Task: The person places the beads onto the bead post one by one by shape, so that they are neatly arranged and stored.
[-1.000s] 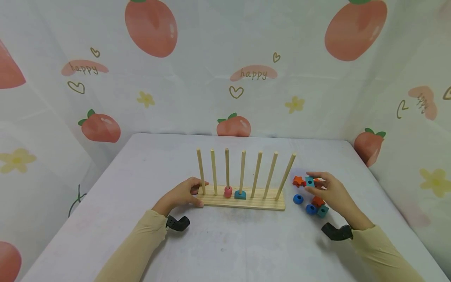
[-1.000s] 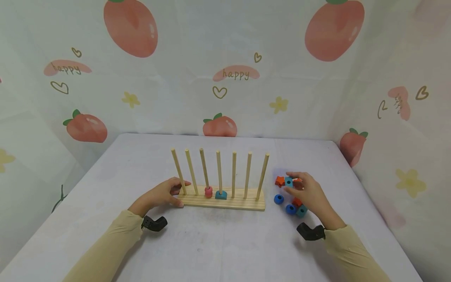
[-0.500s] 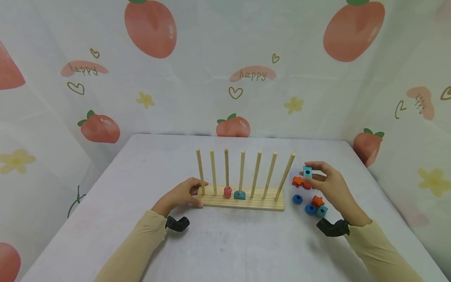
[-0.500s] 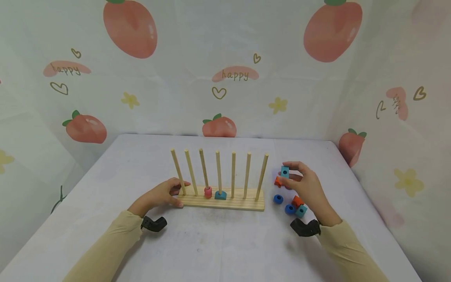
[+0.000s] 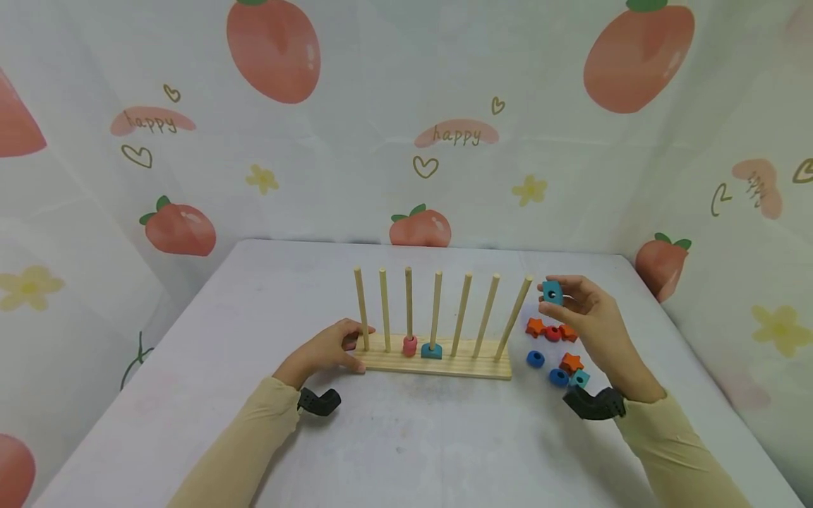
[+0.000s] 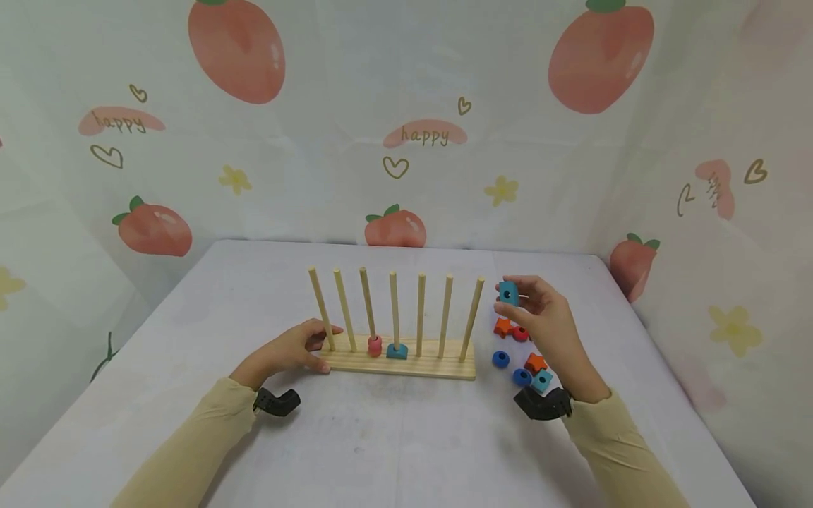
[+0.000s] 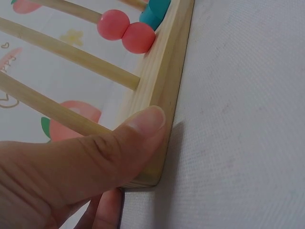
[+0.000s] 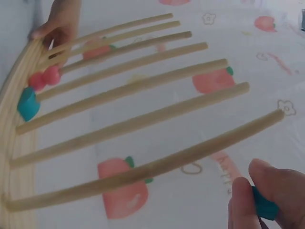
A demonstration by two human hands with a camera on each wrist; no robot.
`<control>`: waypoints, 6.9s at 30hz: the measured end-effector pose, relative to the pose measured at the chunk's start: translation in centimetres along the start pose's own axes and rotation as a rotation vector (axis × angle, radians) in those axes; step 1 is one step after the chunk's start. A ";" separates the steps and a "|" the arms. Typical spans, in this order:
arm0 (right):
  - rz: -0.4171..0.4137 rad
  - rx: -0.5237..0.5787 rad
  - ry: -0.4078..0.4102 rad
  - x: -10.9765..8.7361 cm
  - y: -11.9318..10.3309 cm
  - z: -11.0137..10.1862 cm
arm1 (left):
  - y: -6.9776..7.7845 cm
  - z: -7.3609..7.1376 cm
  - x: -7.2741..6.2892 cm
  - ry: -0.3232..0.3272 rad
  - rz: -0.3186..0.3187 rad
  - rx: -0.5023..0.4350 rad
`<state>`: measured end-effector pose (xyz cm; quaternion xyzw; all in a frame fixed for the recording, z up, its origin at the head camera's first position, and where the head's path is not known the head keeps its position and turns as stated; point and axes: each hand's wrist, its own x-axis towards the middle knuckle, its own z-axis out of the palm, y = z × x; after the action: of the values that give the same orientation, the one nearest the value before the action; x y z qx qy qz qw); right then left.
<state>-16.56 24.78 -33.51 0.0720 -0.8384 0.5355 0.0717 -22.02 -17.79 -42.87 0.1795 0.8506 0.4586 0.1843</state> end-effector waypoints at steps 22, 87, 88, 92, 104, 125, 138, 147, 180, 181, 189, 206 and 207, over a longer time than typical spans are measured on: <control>0.005 0.427 -0.102 0.0 -1.8 -0.2 | 0.0 0.0 0.1 -0.002 0.004 -0.002; -0.652 0.094 0.102 3.2 -6.5 12.3 | 0.1 0.1 -0.1 0.010 -0.031 0.015; -0.654 0.089 0.101 3.2 -6.5 12.3 | 0.1 0.1 -0.1 0.009 -0.030 0.009; -0.625 0.055 0.075 3.3 -6.3 12.3 | 0.0 0.2 0.0 0.002 -0.021 -0.012; -0.376 0.167 0.008 2.7 -5.6 12.8 | -0.1 0.2 0.0 0.000 -0.018 -0.036; -0.020 0.268 -0.071 0.4 0.5 16.1 | -0.1 0.1 -0.1 -0.013 0.003 -0.052; 0.137 0.215 -0.106 -0.2 3.3 17.5 | 0.2 0.1 -0.2 -0.009 -0.012 -0.030; 0.155 0.167 -0.099 0.0 3.7 17.8 | 0.3 0.1 -0.1 -0.003 -0.023 -0.020; 0.146 0.260 -0.115 0.2 2.3 17.2 | 0.0 0.1 -0.2 0.006 -0.015 -0.013; 0.139 0.274 -0.108 0.4 1.9 17.1 | 0.0 0.1 -0.1 0.006 -0.015 -0.018; -0.027 0.359 -0.059 1.6 -3.0 14.8 | 0.1 0.1 -0.3 -0.006 0.020 -0.032; -0.413 0.545 -0.024 1.2 -9.0 9.8 | -0.1 0.0 -0.2 -0.007 0.016 -0.038; -0.447 0.552 -0.020 1.1 -9.2 9.5 | -0.1 -0.1 -0.2 -0.004 0.010 -0.035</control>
<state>-16.22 12.31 -29.08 0.2754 -0.6262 0.7124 0.1568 -21.91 -17.94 -42.87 0.1815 0.8411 0.4741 0.1867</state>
